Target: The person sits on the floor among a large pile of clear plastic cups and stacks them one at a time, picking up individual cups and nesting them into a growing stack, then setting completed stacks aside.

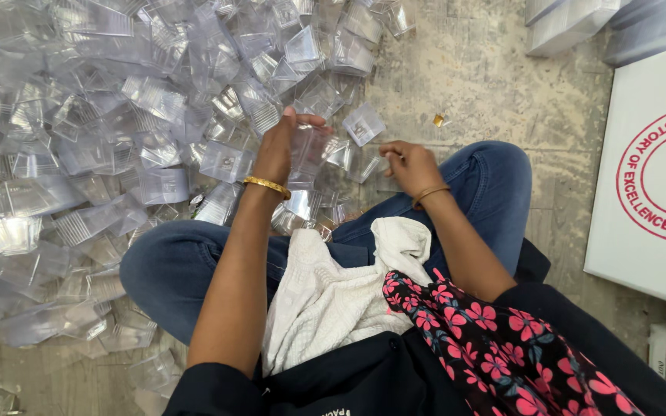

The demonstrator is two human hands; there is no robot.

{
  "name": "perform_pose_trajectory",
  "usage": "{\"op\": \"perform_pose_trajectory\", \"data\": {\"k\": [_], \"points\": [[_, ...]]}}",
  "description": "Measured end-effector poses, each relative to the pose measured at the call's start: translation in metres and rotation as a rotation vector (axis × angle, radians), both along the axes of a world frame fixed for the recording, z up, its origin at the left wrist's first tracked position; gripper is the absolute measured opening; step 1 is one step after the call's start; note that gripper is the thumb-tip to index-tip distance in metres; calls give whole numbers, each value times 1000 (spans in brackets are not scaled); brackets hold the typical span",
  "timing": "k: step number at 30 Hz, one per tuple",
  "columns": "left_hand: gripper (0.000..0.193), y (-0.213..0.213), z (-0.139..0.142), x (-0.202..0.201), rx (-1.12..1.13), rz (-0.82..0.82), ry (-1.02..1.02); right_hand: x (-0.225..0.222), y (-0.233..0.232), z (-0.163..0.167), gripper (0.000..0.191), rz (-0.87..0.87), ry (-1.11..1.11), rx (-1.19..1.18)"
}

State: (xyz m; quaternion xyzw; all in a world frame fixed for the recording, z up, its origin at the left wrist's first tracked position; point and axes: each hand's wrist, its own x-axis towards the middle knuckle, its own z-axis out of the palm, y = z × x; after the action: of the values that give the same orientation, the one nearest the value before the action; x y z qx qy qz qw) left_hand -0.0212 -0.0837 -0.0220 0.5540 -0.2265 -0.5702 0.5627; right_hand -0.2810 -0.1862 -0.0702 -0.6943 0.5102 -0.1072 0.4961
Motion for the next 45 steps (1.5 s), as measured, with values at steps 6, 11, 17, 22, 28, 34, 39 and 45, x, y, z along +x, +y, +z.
{"op": "perform_pose_trajectory", "data": {"k": [6,11,17,22,28,34,39,45], "points": [[56,0,6,3,48,-30,345,6,6,15,30,182,612,-431],[75,-1,5,4,110,-9,384,5,1,25,26,160,652,-277],[77,1,3,-4,232,-220,276,5,-3,48,36,-130,-378,-173],[71,1,-8,-11,155,-396,168,26,28,55,34,282,-654,238],[55,1,-28,-8,11,-173,-126,42,-17,-4,29,-39,-169,-448],[39,0,-32,-9,190,-139,-44,26,-75,-66,14,-121,-86,-152],[37,1,-24,-11,151,-193,-246,-2,-71,-69,9,-296,-109,358],[38,2,-16,-12,183,-190,-263,1,-75,-64,7,-479,-238,573]]}}
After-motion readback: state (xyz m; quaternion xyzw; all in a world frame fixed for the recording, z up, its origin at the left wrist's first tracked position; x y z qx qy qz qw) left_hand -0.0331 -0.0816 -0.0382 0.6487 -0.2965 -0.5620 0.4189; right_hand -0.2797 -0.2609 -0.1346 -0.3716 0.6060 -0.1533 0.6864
